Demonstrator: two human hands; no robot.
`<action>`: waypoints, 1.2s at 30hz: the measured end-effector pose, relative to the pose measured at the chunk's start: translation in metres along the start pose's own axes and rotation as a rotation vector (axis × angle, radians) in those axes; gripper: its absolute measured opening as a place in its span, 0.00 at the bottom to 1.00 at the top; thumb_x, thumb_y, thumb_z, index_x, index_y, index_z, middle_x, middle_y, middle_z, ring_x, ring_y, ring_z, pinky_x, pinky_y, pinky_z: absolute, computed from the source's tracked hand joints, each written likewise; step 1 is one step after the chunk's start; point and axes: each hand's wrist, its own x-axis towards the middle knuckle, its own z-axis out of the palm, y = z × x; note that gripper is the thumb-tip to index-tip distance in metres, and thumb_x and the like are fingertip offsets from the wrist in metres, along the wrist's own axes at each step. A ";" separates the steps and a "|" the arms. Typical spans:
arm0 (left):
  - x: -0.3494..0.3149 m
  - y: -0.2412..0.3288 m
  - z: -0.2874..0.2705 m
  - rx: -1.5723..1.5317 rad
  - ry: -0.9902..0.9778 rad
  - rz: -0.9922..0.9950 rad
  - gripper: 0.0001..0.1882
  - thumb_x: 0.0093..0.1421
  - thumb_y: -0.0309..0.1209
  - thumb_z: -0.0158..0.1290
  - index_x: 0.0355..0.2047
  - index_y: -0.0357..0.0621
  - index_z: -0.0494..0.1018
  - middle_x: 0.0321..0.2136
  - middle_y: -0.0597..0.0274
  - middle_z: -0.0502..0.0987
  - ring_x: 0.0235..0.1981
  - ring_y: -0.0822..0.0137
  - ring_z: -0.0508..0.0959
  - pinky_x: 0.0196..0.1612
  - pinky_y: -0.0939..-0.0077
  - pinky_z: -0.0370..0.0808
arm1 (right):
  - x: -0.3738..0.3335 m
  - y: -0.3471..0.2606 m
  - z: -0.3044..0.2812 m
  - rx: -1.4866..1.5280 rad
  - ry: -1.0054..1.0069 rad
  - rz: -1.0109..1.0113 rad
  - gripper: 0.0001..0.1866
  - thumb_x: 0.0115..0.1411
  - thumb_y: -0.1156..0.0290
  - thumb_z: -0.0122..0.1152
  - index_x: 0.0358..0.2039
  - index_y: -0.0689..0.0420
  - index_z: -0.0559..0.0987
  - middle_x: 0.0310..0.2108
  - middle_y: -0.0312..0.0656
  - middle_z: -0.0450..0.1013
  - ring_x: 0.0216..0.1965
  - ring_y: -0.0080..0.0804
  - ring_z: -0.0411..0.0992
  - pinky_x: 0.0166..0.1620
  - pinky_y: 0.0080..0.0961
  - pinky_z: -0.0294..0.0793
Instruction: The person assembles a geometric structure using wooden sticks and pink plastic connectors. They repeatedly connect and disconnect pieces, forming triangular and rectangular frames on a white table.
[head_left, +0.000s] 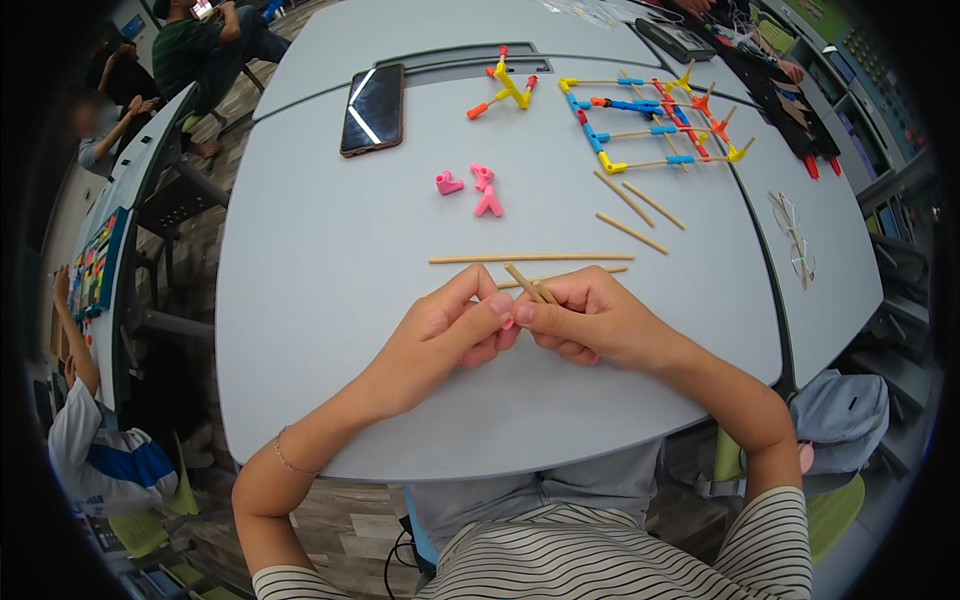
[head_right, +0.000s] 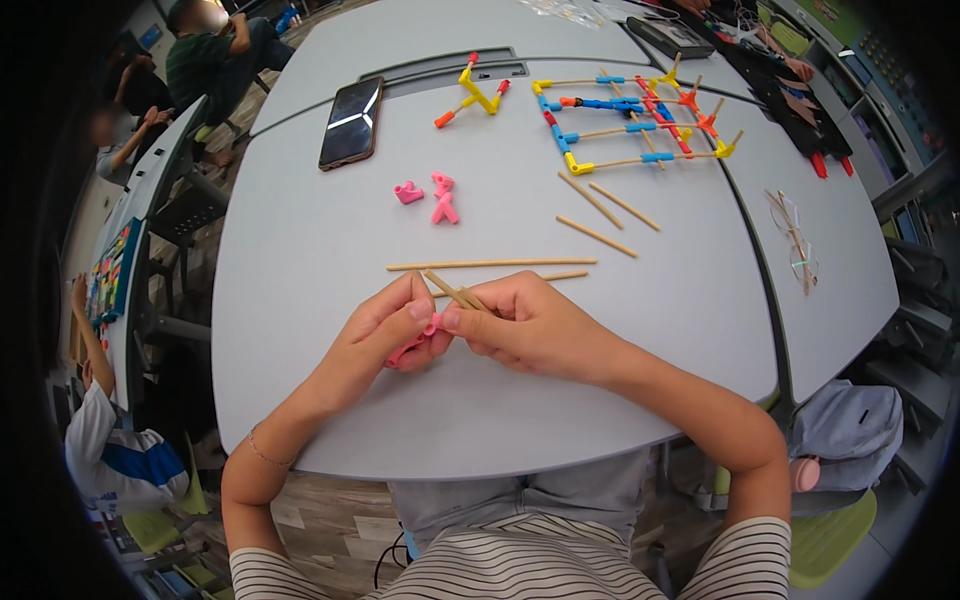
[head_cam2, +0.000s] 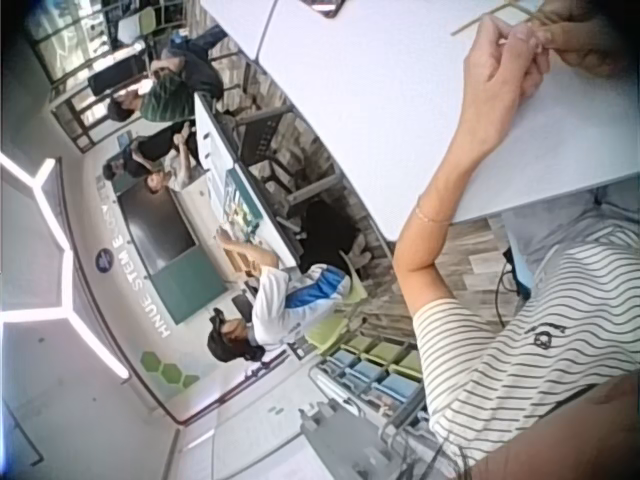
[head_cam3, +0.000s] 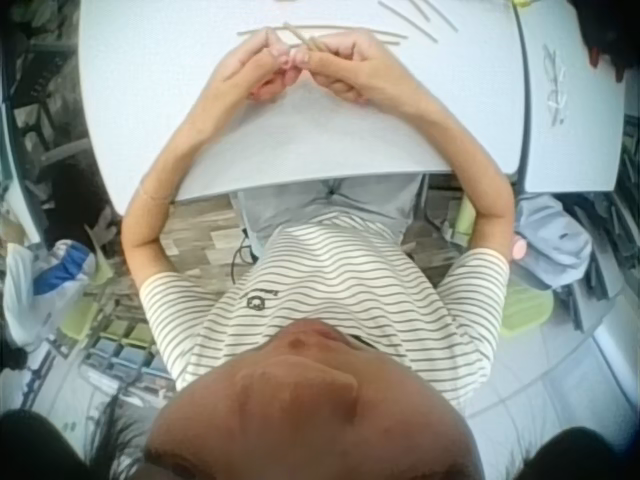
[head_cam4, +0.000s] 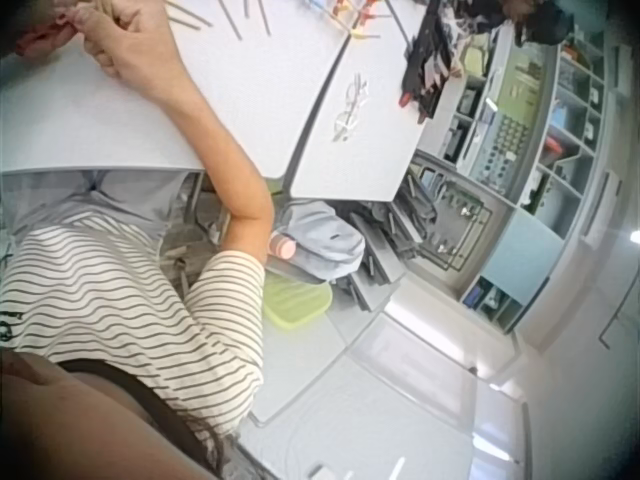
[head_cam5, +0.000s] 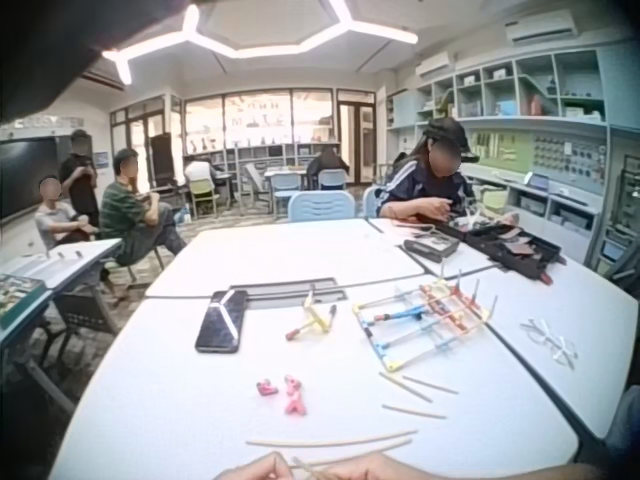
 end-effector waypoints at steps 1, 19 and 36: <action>0.000 0.000 0.000 -0.015 0.017 0.015 0.12 0.73 0.39 0.46 0.35 0.46 0.63 0.28 0.68 0.71 0.23 0.80 0.60 0.26 0.83 0.57 | 0.000 0.000 0.002 0.002 0.015 -0.009 0.20 0.70 0.53 0.55 0.32 0.58 0.80 0.17 0.24 0.59 0.15 0.10 0.52 0.18 0.15 0.49; 0.007 -0.008 0.002 0.071 0.005 -0.018 0.20 0.68 0.43 0.46 0.40 0.36 0.76 0.20 0.73 0.64 0.22 0.80 0.59 0.27 0.84 0.56 | 0.009 0.009 -0.003 0.308 0.139 -0.299 0.21 0.73 0.49 0.47 0.34 0.54 0.72 0.26 0.27 0.62 0.28 0.16 0.58 0.31 0.14 0.60; 0.005 -0.006 -0.011 -0.251 0.185 0.103 0.20 0.71 0.47 0.48 0.28 0.45 0.67 0.17 0.76 0.57 0.19 0.79 0.53 0.24 0.79 0.52 | 0.002 -0.005 -0.016 -0.131 0.292 -0.226 0.13 0.70 0.61 0.55 0.35 0.59 0.76 0.22 0.34 0.72 0.18 0.14 0.58 0.22 0.17 0.56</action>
